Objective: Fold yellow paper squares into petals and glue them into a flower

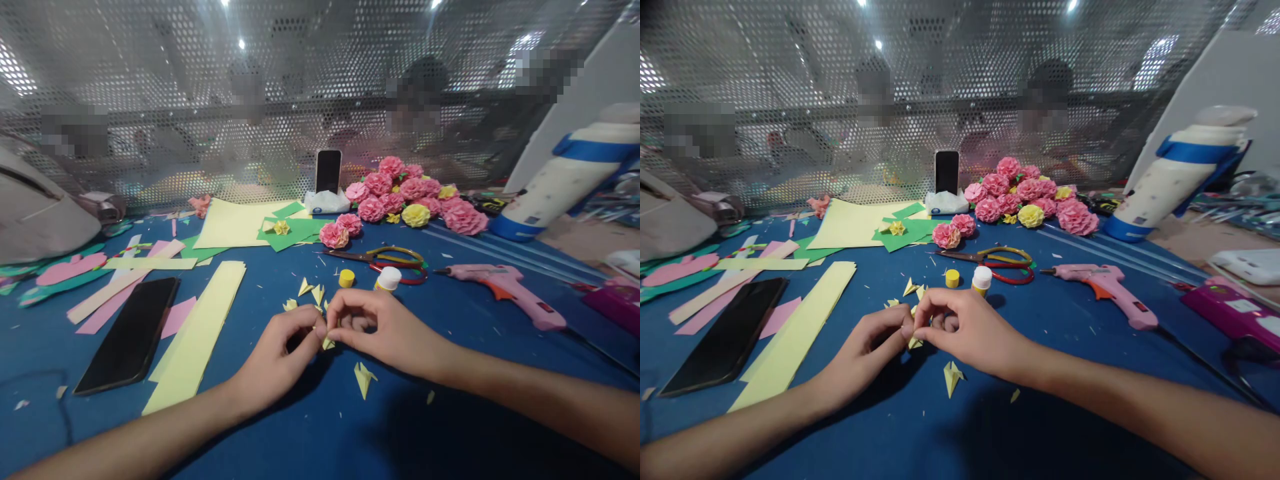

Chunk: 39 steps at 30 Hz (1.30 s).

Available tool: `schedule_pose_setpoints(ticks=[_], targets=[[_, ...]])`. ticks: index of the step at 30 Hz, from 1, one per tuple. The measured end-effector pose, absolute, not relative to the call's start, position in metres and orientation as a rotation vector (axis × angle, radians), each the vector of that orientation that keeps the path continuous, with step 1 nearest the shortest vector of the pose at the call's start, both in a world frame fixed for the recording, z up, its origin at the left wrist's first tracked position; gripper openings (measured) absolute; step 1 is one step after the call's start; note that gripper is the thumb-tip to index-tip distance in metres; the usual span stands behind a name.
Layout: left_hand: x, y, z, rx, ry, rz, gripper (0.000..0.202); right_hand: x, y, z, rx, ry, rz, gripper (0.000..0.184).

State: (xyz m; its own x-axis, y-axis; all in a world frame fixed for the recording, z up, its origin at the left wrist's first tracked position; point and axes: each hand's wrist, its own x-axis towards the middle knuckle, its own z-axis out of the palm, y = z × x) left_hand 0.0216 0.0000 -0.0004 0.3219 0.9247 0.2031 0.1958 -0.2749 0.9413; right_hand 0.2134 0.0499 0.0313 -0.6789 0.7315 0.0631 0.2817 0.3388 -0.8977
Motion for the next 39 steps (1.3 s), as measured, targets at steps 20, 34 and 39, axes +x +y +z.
schedule_pose_setpoints(ticks=[20, 34, 39], targets=[[0.0233, 0.0001, -0.0005, 1.611, 1.065, 1.122, 0.027, 0.2137, 0.0528, 0.0302, -0.791, -1.926, 1.496, 0.024], [0.0233, -0.0041, 0.0011, 1.682, 1.132, 1.219, 0.025, 0.2118, 0.0523, 0.0333, -0.91, -1.806, 1.706, 0.036], [0.0238, -0.0056, 0.0028, 1.72, 1.157, 1.215, 0.026, 0.212, 0.0537, 0.0312, -0.891, -1.855, 1.641, 0.034]])
